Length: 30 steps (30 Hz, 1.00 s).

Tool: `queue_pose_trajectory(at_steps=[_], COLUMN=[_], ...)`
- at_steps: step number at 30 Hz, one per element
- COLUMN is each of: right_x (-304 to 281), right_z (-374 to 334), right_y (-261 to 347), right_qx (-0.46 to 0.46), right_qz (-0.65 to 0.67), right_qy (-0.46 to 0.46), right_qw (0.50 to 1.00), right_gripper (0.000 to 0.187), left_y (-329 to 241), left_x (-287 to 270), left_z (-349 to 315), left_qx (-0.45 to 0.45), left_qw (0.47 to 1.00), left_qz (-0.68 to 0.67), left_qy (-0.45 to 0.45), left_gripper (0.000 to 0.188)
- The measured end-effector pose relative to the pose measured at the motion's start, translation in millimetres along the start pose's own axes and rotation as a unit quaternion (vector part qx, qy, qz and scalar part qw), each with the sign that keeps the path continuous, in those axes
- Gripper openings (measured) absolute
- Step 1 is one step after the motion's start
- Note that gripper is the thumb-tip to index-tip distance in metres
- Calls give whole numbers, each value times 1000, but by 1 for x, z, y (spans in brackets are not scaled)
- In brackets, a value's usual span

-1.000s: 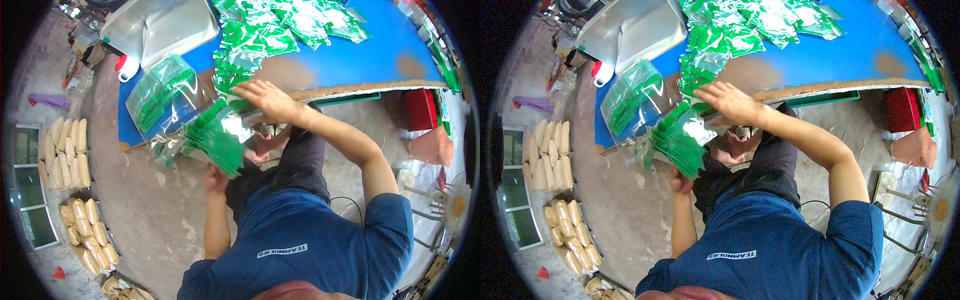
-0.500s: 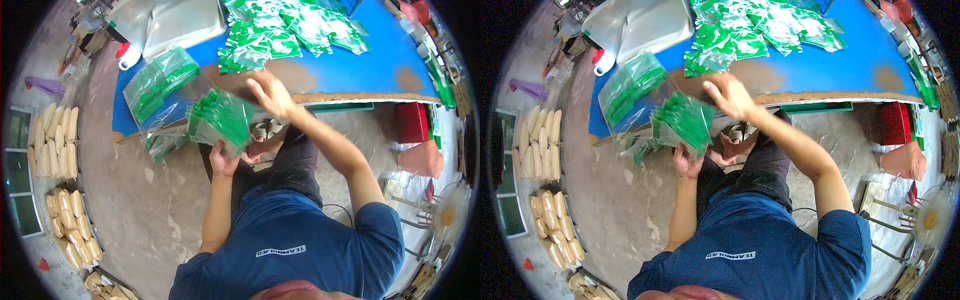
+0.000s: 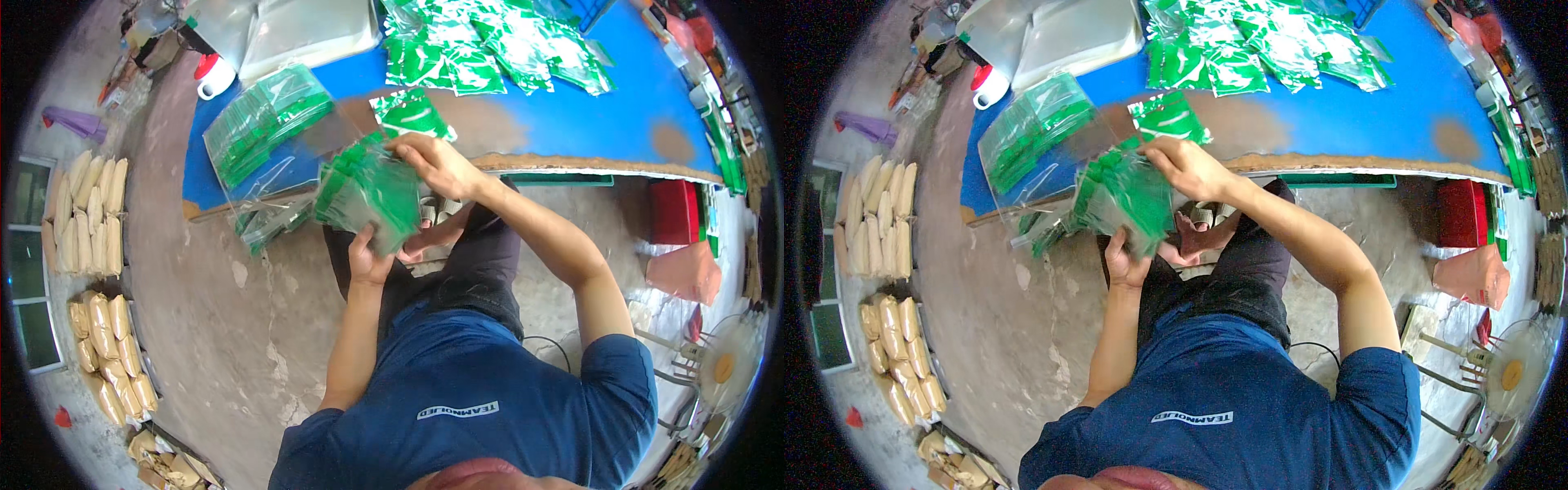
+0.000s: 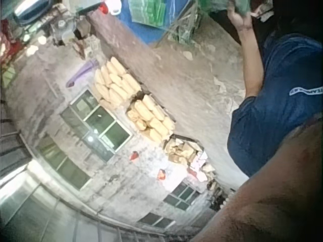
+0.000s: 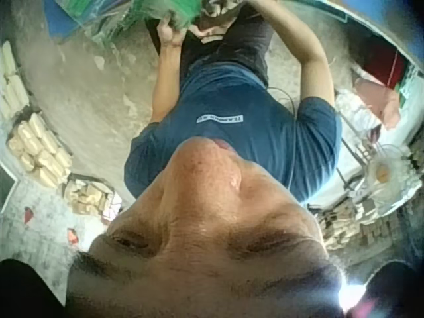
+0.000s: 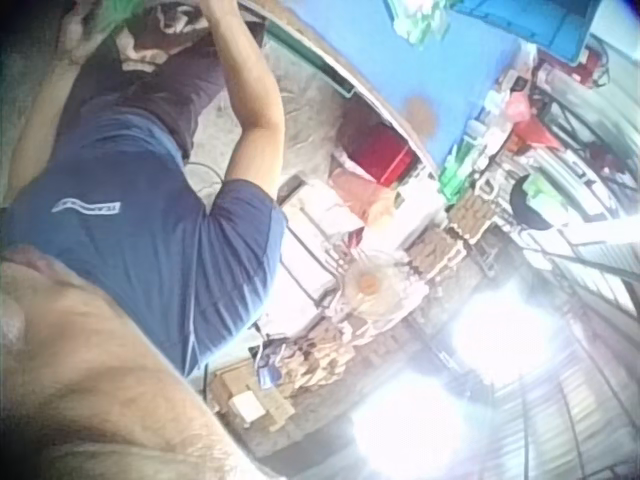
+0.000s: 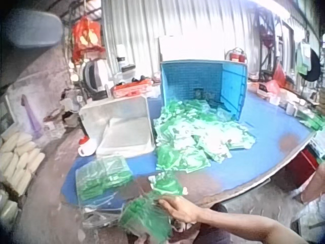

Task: Packing small green plastic bags into larger clear plastic sleeves.

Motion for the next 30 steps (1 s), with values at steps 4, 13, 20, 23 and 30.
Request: queue_pose_trajectory(at_steps=[4,13,20,23,30], right_x=[-43,-26,-3,-61,-102], right_z=[15,-55,-82,-65,3], right_y=[-7,11,13,32,50], right_qx=[-126,-14,209,62,2], right_qz=[-338,-94,317,130,6], right_qy=[-128,-193,-96,-61,-141], right_qw=[924,977,920,988,990], right_gripper=[32,20,58,99,113], left_y=[5,-14,-2,-4,-70], left_x=[2,24,27,66,176], left_z=[1,-25,2,25,117], left_qx=[-40,-33,-48,-55,248], left_qw=[999,998,991,989,806], left_qz=[-25,-18,-102,137,514], left_qy=[14,55,67,14,157], left_gripper=[54,67,69,59,60])
Point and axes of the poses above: each hand's wrist, its own z-axis towards the middle knuckle, its own x-axis out of the palm, y = z × x, the point moved 6 cm from there along z, towards the middle knuckle, and after that the axes turned 6 degrees about z, right-handed, at the moved point
